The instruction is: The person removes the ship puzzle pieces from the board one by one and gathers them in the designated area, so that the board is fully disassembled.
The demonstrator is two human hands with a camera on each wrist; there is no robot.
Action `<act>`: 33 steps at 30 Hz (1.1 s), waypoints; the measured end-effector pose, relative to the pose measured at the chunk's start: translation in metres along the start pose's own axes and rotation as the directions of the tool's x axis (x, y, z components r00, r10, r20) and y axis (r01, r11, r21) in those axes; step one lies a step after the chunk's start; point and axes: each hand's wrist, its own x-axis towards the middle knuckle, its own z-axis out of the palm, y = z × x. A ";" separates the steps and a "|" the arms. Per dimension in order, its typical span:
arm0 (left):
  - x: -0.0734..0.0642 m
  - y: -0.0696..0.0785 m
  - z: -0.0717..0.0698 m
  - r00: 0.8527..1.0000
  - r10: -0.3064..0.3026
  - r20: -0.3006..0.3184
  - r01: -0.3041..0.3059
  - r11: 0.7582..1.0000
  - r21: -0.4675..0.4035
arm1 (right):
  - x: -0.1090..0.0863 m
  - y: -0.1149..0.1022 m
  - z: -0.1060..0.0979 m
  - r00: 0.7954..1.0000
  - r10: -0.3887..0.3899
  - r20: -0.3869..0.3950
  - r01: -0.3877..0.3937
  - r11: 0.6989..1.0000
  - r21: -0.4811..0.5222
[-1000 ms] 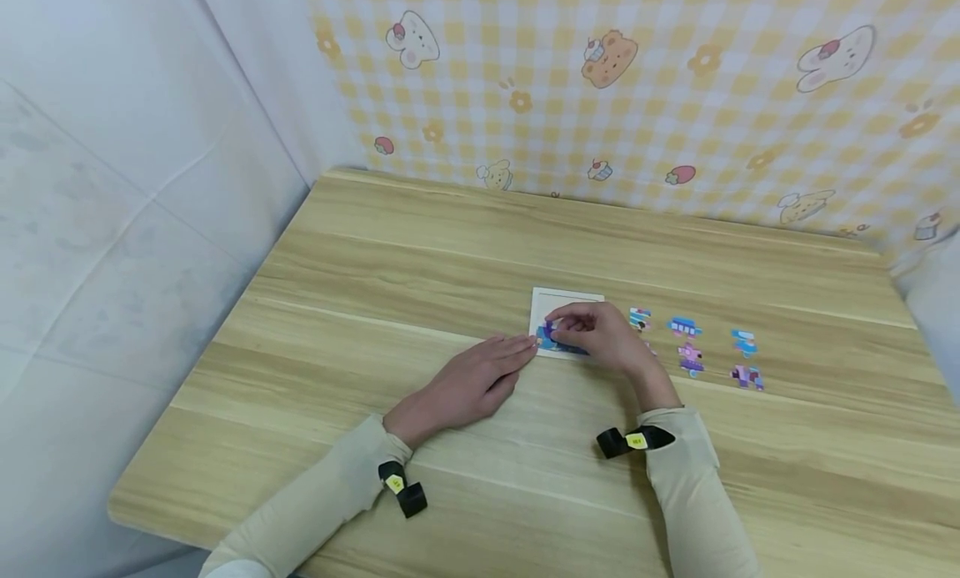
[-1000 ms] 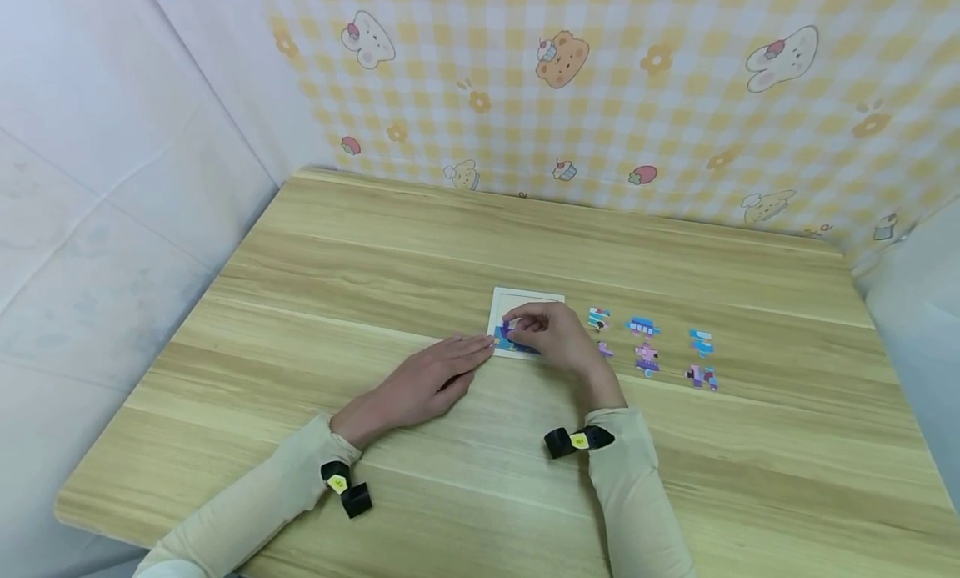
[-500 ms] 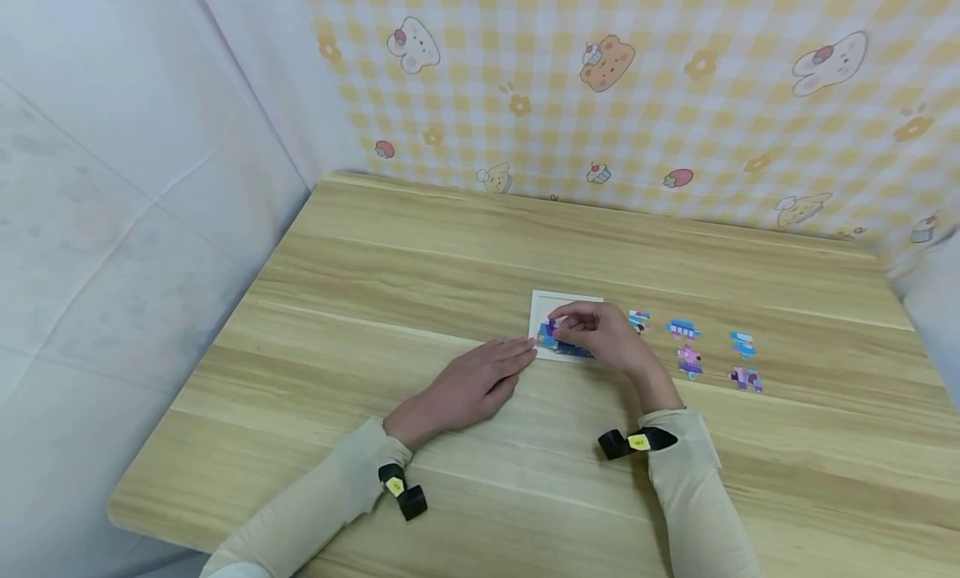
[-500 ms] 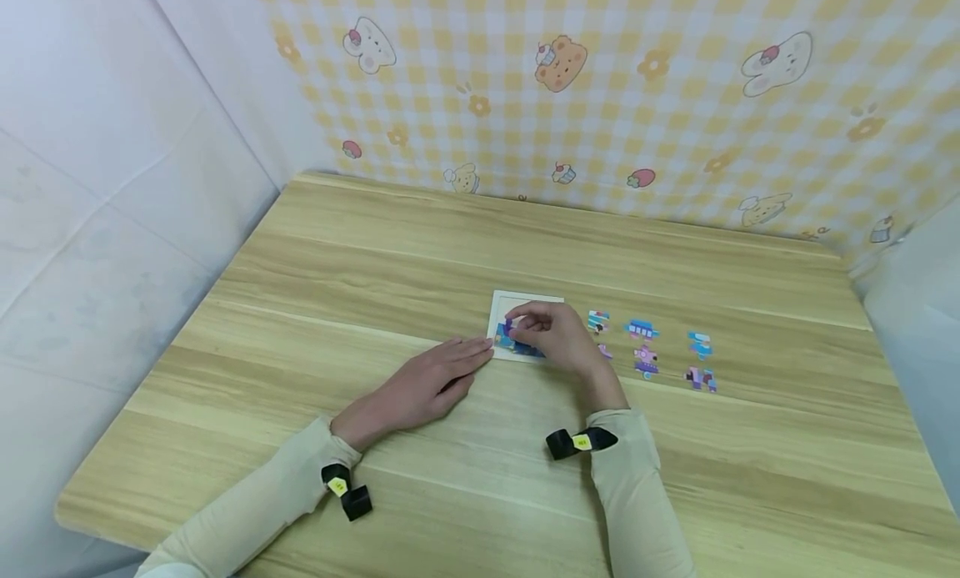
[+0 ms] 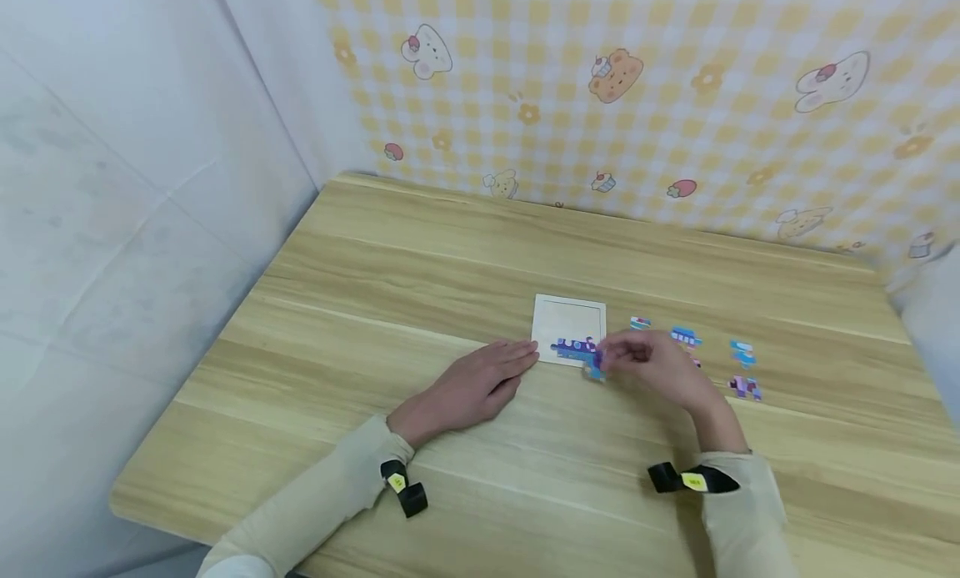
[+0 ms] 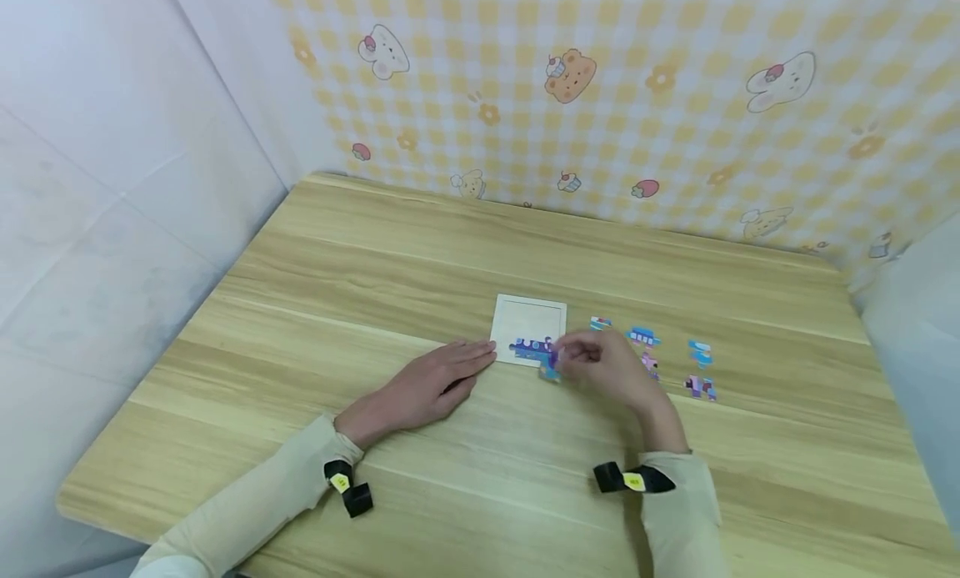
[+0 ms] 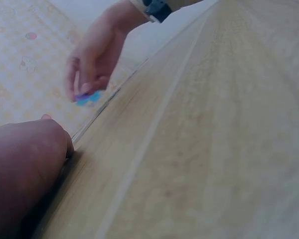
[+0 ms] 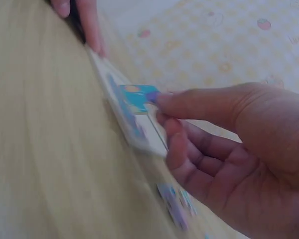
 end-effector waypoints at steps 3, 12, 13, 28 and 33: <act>0.000 0.000 0.002 1.000 -0.005 -0.003 0.005 1.000 0.001 | -0.021 0.013 -0.010 0.999 -0.016 0.041 0.016 1.000 -0.008; 0.001 -0.002 -0.001 0.999 0.015 -0.029 -0.016 1.000 -0.014 | -0.045 0.018 -0.026 0.999 0.049 -0.002 -0.049 0.996 -0.069; 0.002 -0.002 0.000 0.999 0.016 -0.027 -0.017 1.000 -0.017 | -0.046 0.018 -0.027 0.999 0.048 -0.003 -0.048 0.995 -0.083; 0.001 0.001 0.002 1.000 0.012 -0.019 -0.013 1.000 -0.016 | -0.048 0.021 -0.023 1.000 0.000 -0.013 -0.002 0.987 -0.159; 0.001 0.002 0.002 1.000 0.008 -0.016 -0.008 1.000 -0.011 | -0.047 0.020 -0.024 1.000 0.021 -0.014 -0.023 0.984 -0.175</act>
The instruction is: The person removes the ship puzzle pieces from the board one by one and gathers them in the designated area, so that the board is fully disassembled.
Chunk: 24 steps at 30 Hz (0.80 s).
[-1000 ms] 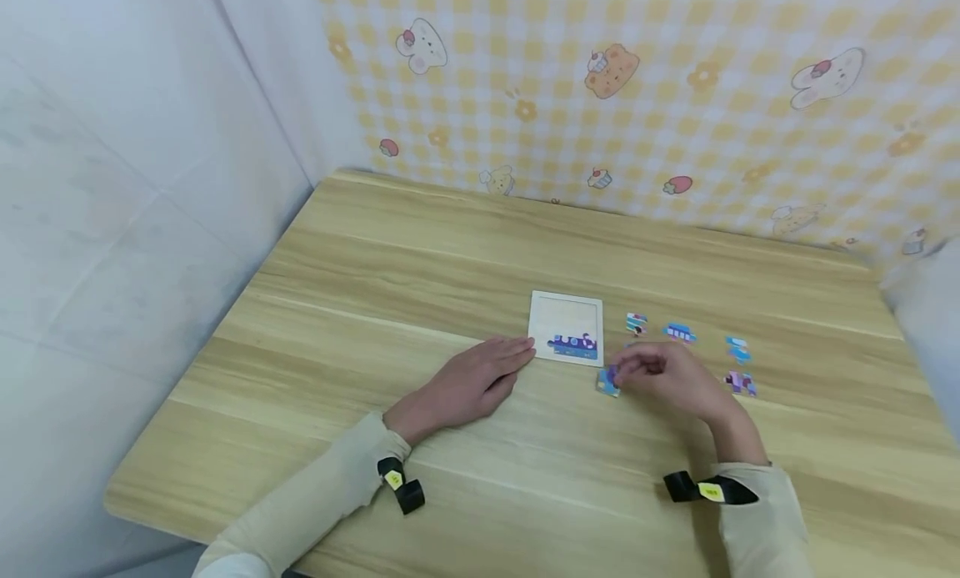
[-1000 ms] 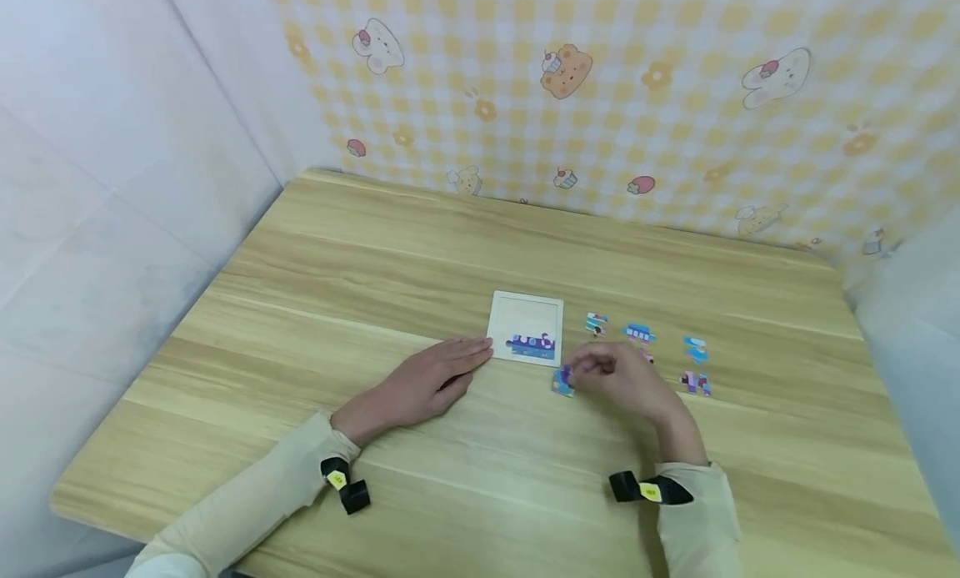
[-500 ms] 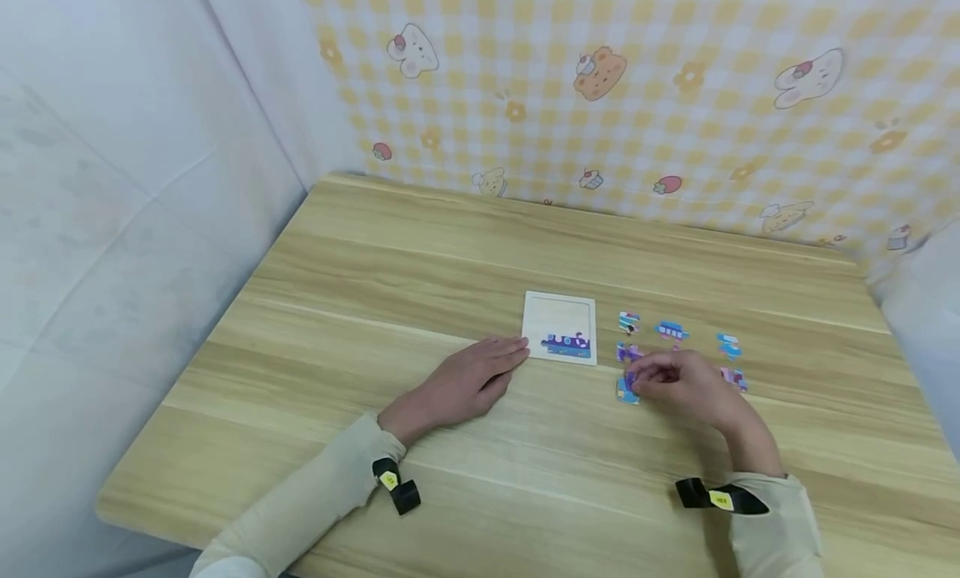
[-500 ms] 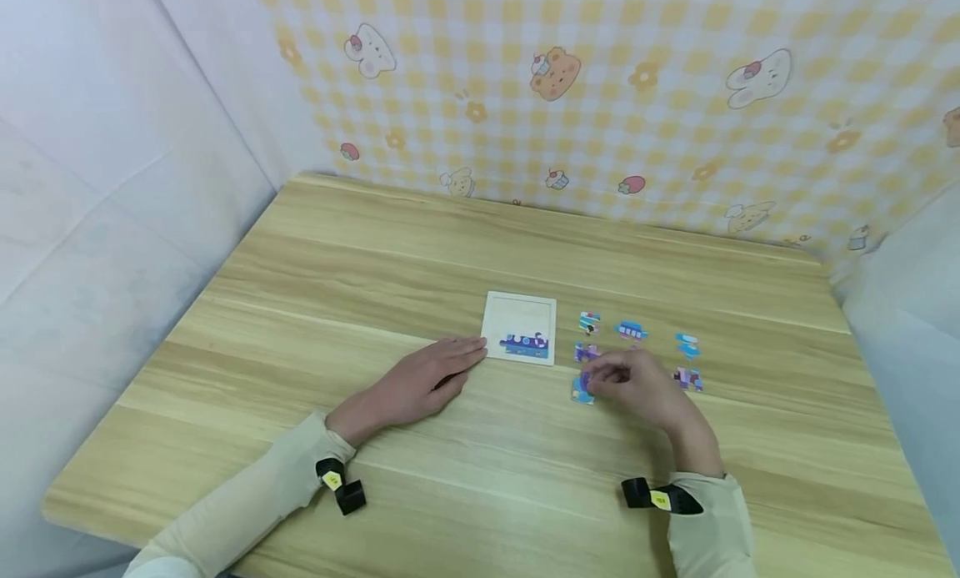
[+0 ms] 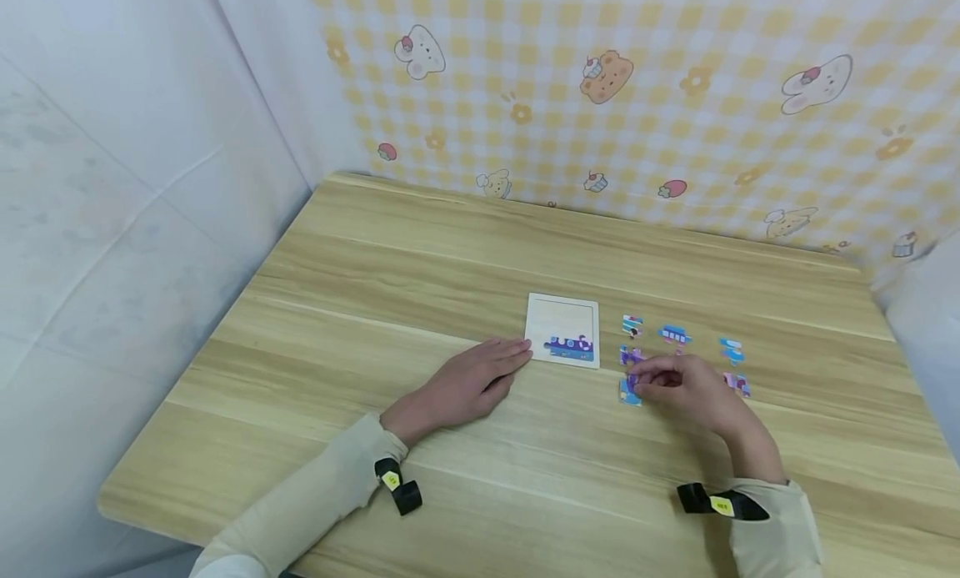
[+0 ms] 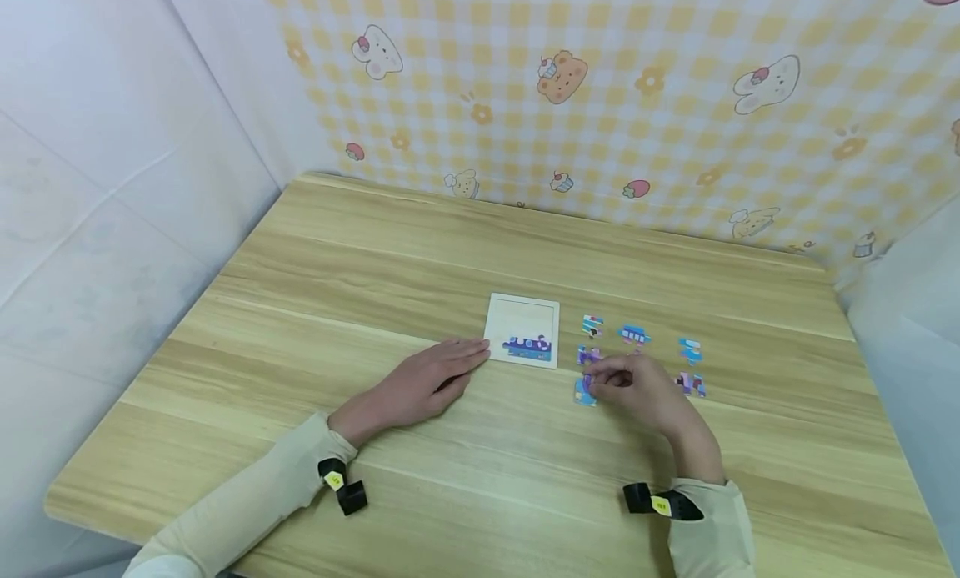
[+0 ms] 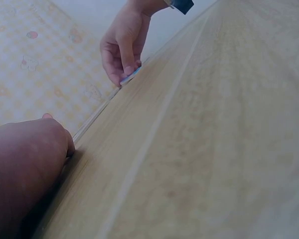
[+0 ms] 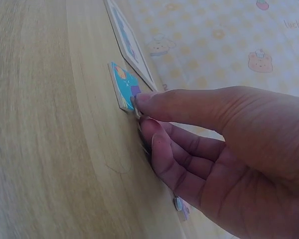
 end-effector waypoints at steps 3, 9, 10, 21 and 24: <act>0.000 0.000 0.000 1.000 0.001 -0.006 -0.001 1.000 0.002 | 0.000 0.000 -0.001 1.000 0.004 -0.001 -0.004 1.000 -0.010; 0.000 0.000 -0.001 1.000 0.012 -0.019 -0.012 1.000 -0.009 | 0.000 0.000 -0.001 1.000 -0.006 -0.007 0.006 1.000 -0.021; 0.000 0.000 0.000 1.000 0.013 -0.020 -0.013 1.000 -0.010 | 0.000 -0.001 -0.002 1.000 -0.012 -0.009 0.012 1.000 -0.026; -0.003 0.000 -0.001 1.000 -0.011 -0.005 0.011 1.000 -0.001 | 0.004 -0.016 -0.004 0.999 -0.018 -0.042 0.018 1.000 0.006; -0.003 0.000 0.000 1.000 -0.005 -0.002 0.005 1.000 -0.007 | 0.015 -0.025 0.003 0.999 -0.012 -0.033 0.013 1.000 0.025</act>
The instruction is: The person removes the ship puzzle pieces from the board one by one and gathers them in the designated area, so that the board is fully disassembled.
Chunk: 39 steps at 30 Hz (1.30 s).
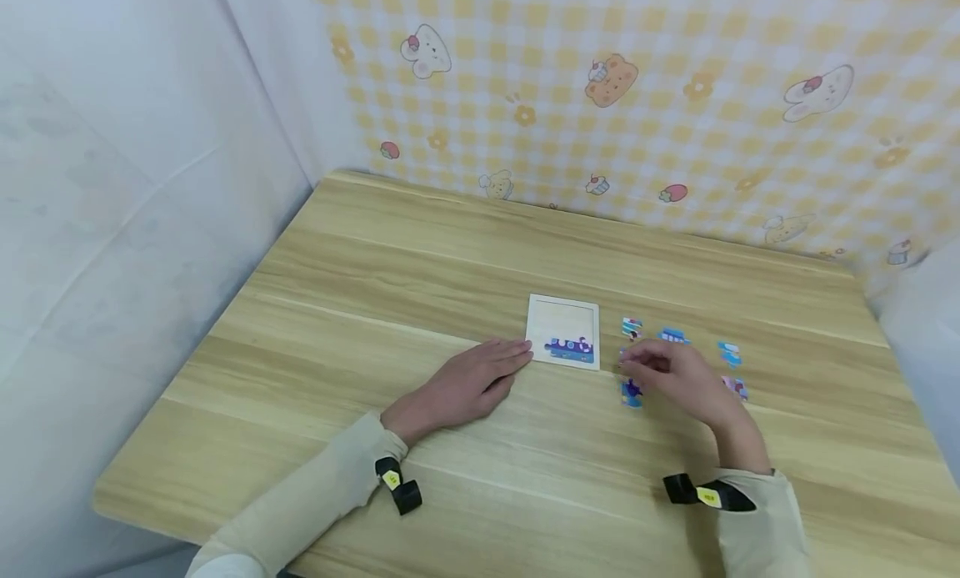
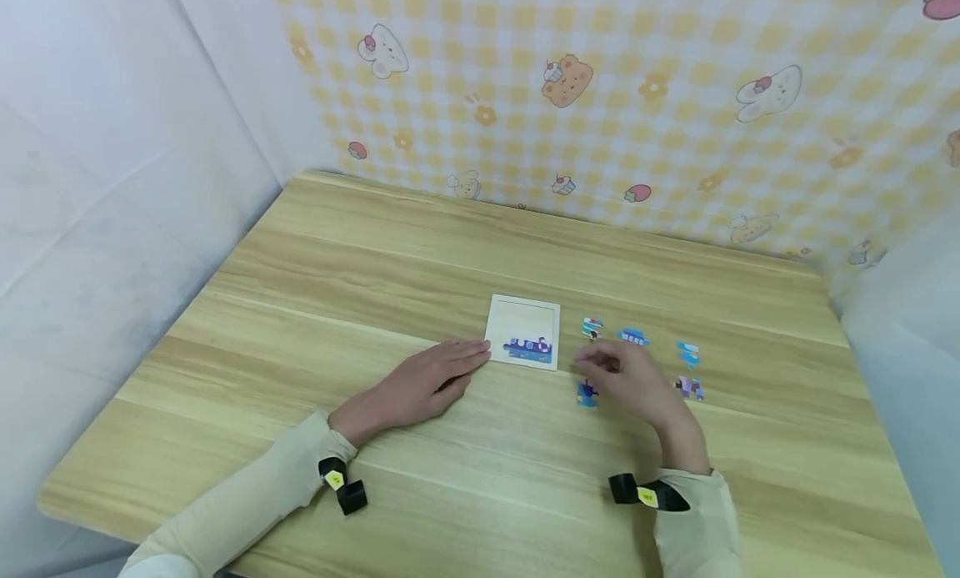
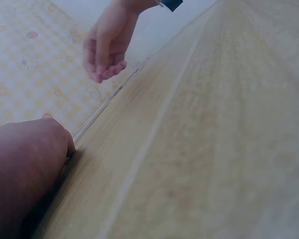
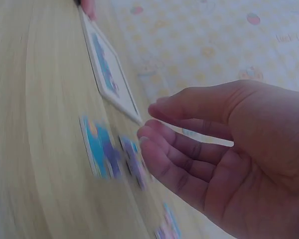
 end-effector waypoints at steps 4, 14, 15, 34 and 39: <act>0.001 0.001 -0.002 1.000 0.006 0.009 -0.006 1.000 -0.001 | 0.024 -0.010 0.015 0.999 0.000 0.035 -0.001 1.000 0.027; 0.000 0.003 0.003 1.000 -0.005 0.028 0.004 1.000 0.017 | 0.064 -0.015 0.043 0.999 -0.021 0.027 0.021 0.999 0.035; -0.001 0.003 0.003 1.000 -0.006 0.030 0.006 1.000 0.017 | 0.065 -0.015 0.044 0.999 -0.023 0.029 0.023 0.999 0.027; 0.001 0.001 -0.002 0.999 -0.017 0.036 0.016 1.000 0.017 | 0.070 -0.015 0.046 0.995 -0.073 0.068 0.077 0.996 -0.050; 0.001 0.001 -0.002 0.999 -0.018 0.033 0.018 1.000 0.005 | 0.072 -0.015 0.047 0.995 -0.069 0.076 0.072 0.997 -0.040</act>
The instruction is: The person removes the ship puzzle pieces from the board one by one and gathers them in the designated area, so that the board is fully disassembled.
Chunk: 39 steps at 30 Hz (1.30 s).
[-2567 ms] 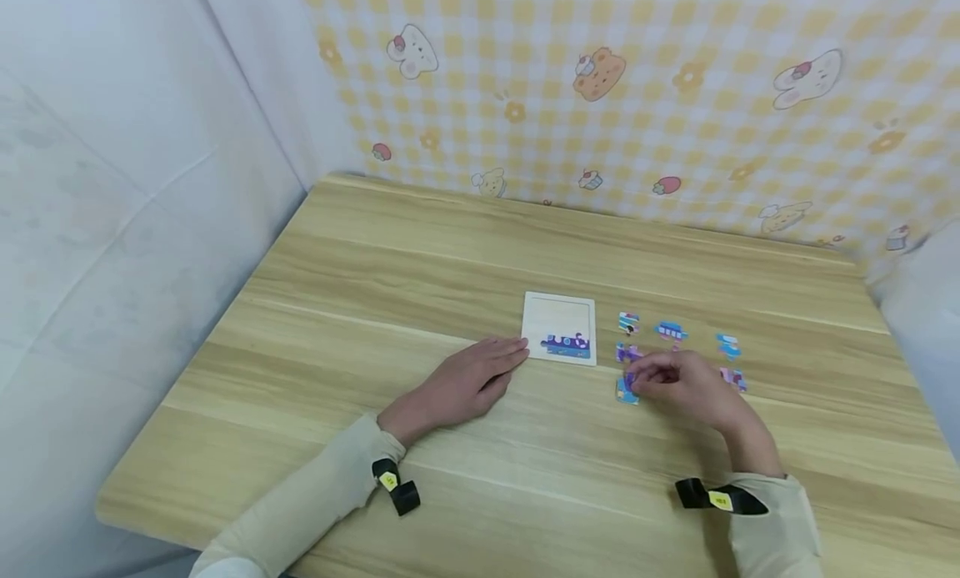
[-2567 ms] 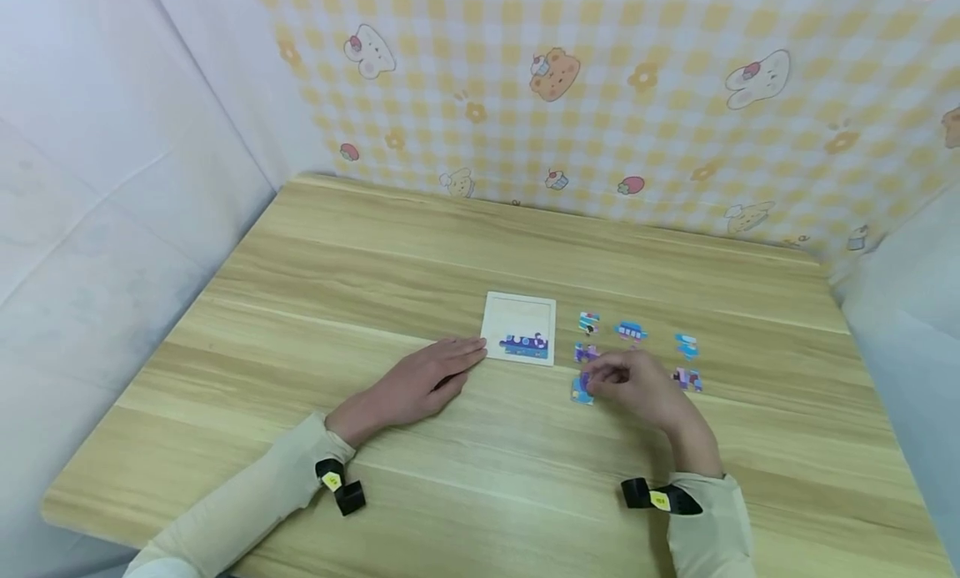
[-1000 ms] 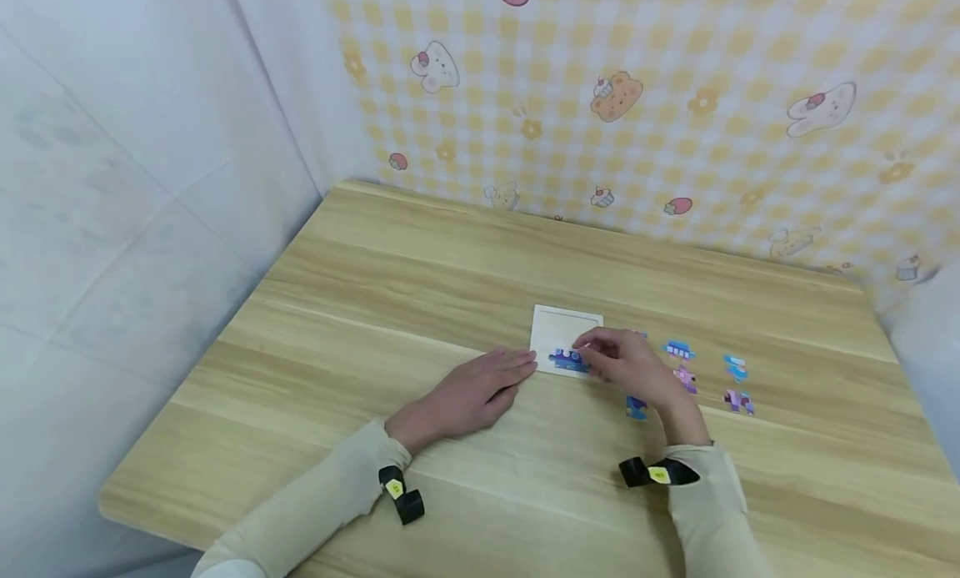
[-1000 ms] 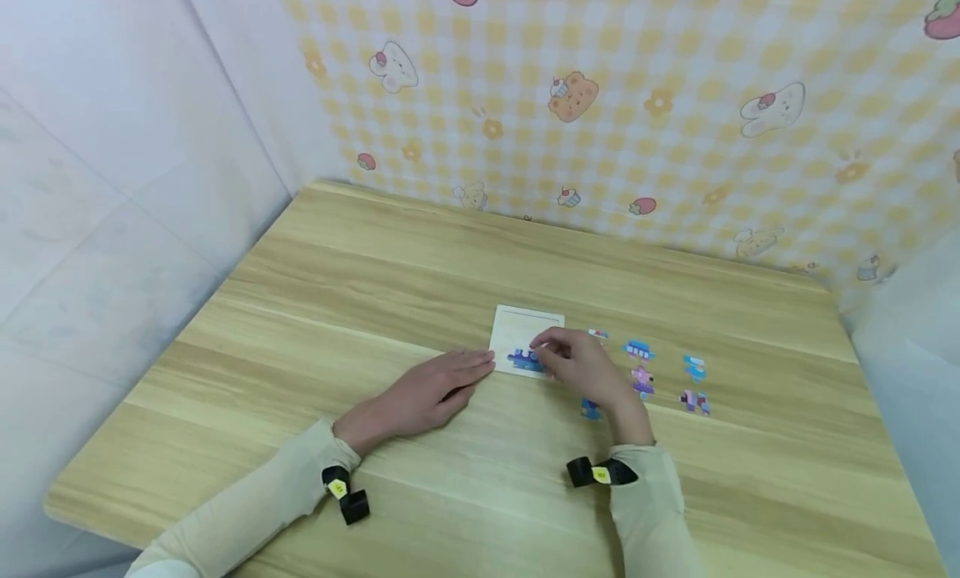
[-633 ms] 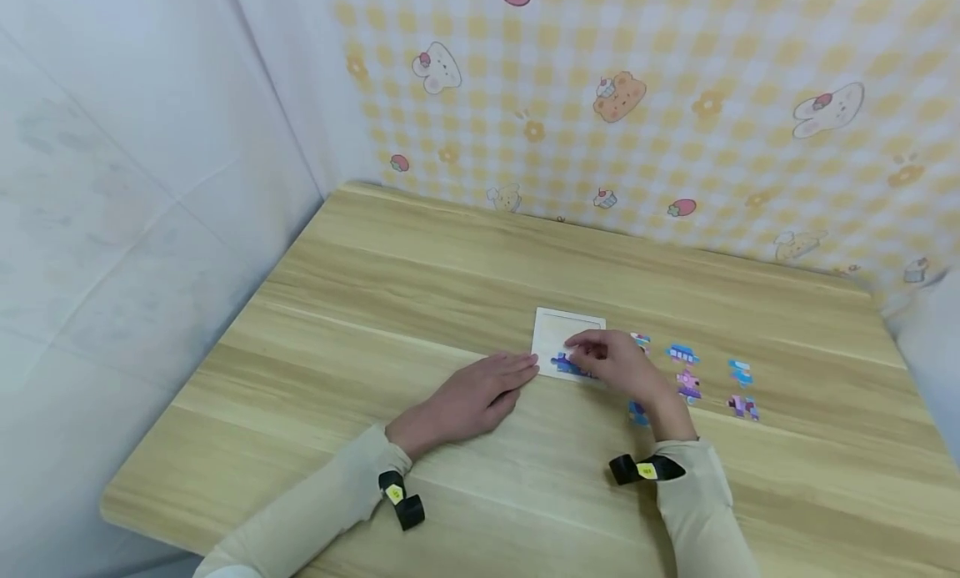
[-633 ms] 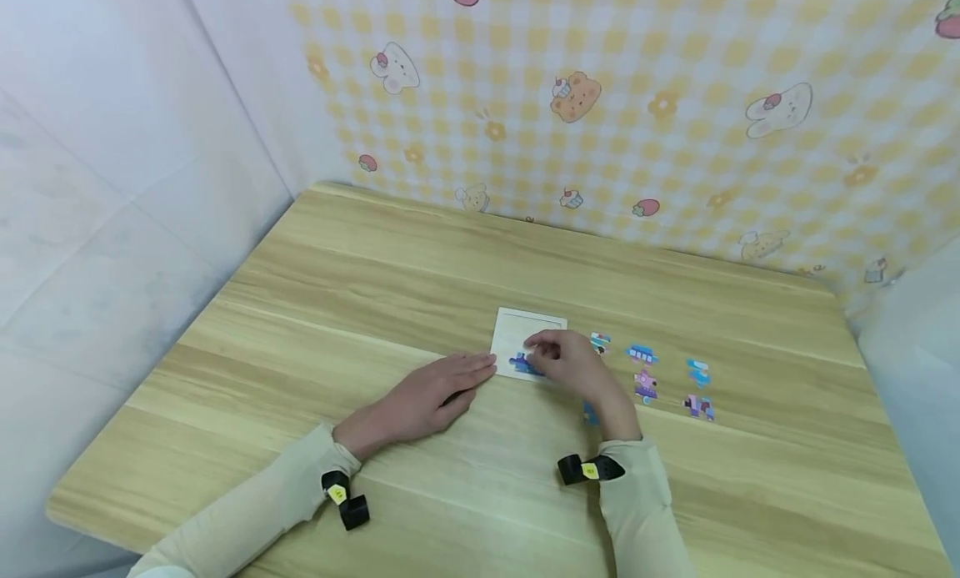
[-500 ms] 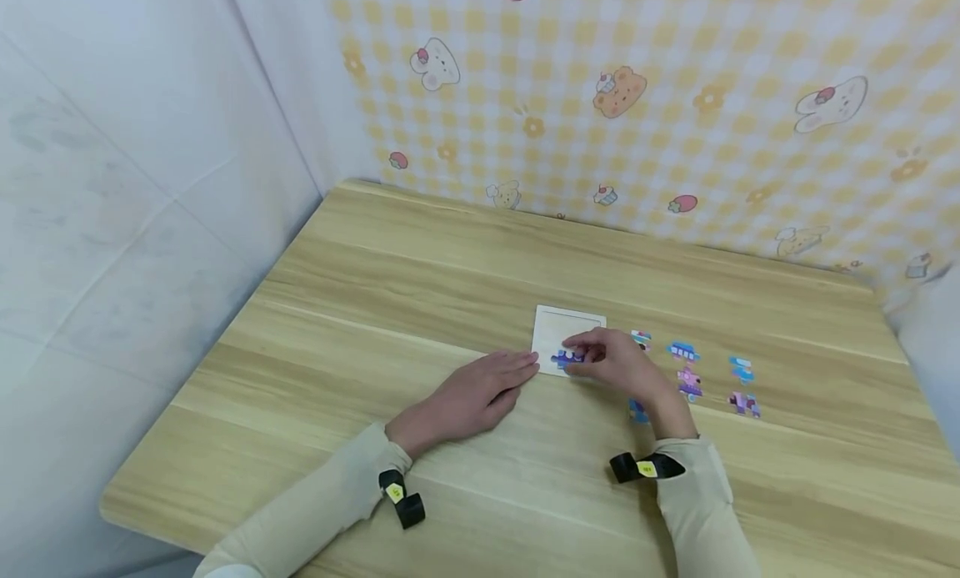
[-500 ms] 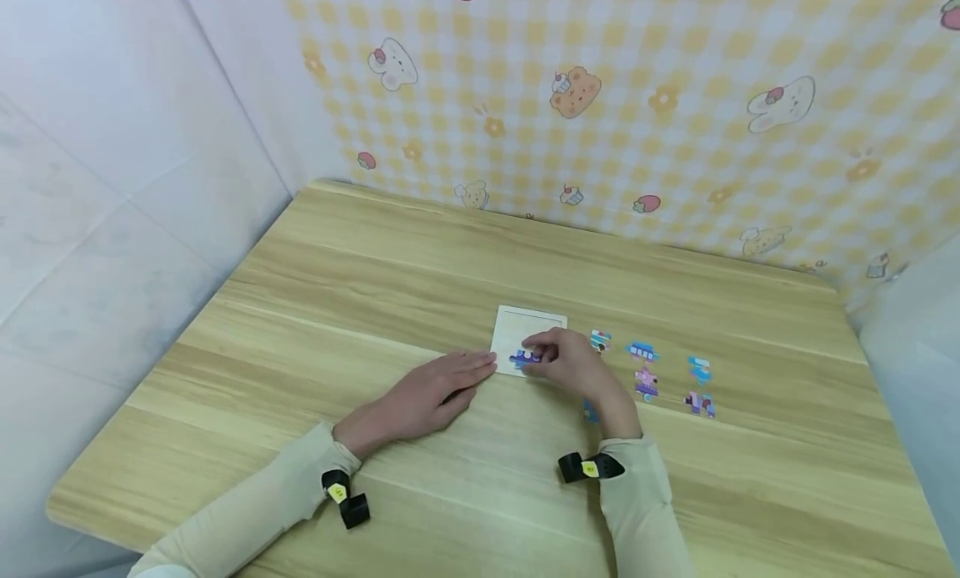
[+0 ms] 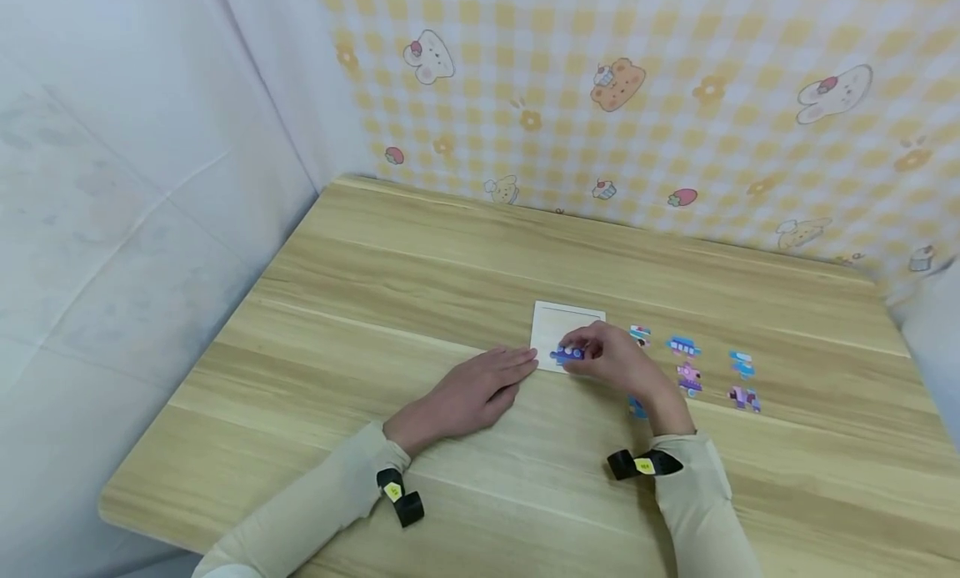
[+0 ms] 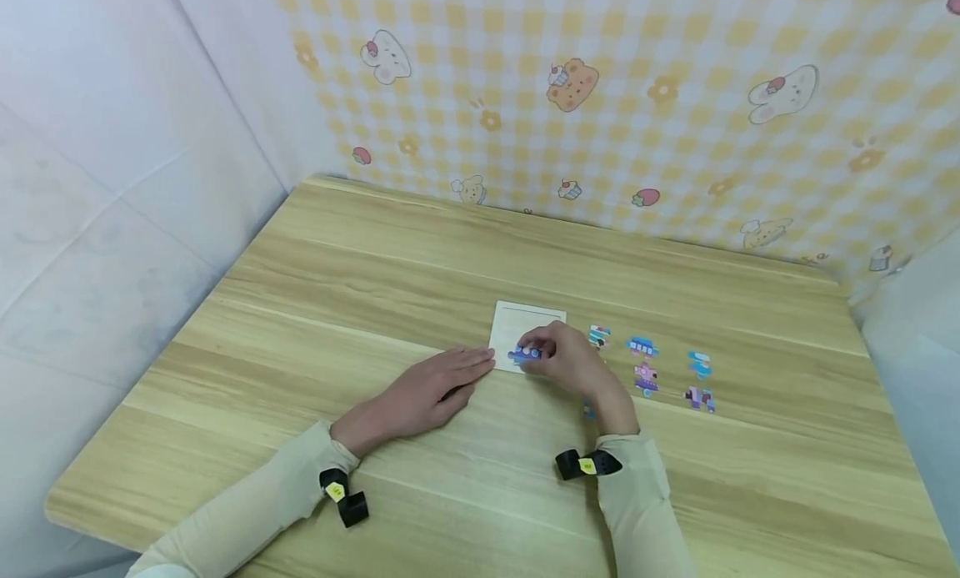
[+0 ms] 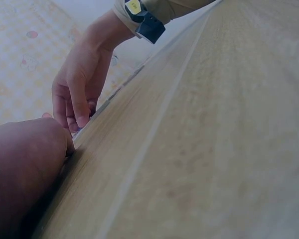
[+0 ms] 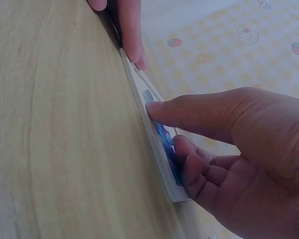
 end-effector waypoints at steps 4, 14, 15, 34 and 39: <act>0.000 0.000 0.000 1.000 0.003 -0.016 -0.003 1.000 -0.002 | 0.001 -0.002 0.001 1.000 0.009 -0.010 -0.008 1.000 0.010; 0.000 -0.001 0.001 1.000 0.007 -0.022 -0.007 1.000 0.005 | 0.000 0.000 0.000 0.999 0.014 -0.032 -0.012 0.999 0.043; 0.000 -0.001 0.001 1.000 0.007 -0.023 -0.007 1.000 0.007 | 0.000 0.000 0.000 0.999 0.015 -0.035 -0.014 0.999 0.044; 0.000 -0.001 0.002 0.999 0.013 -0.035 -0.013 1.000 0.004 | 0.000 0.007 -0.003 0.998 0.039 -0.042 -0.036 0.997 0.071; 0.000 -0.001 0.002 0.999 0.009 -0.032 -0.009 1.000 0.001 | -0.001 0.009 -0.002 0.999 0.039 -0.030 -0.036 0.996 0.086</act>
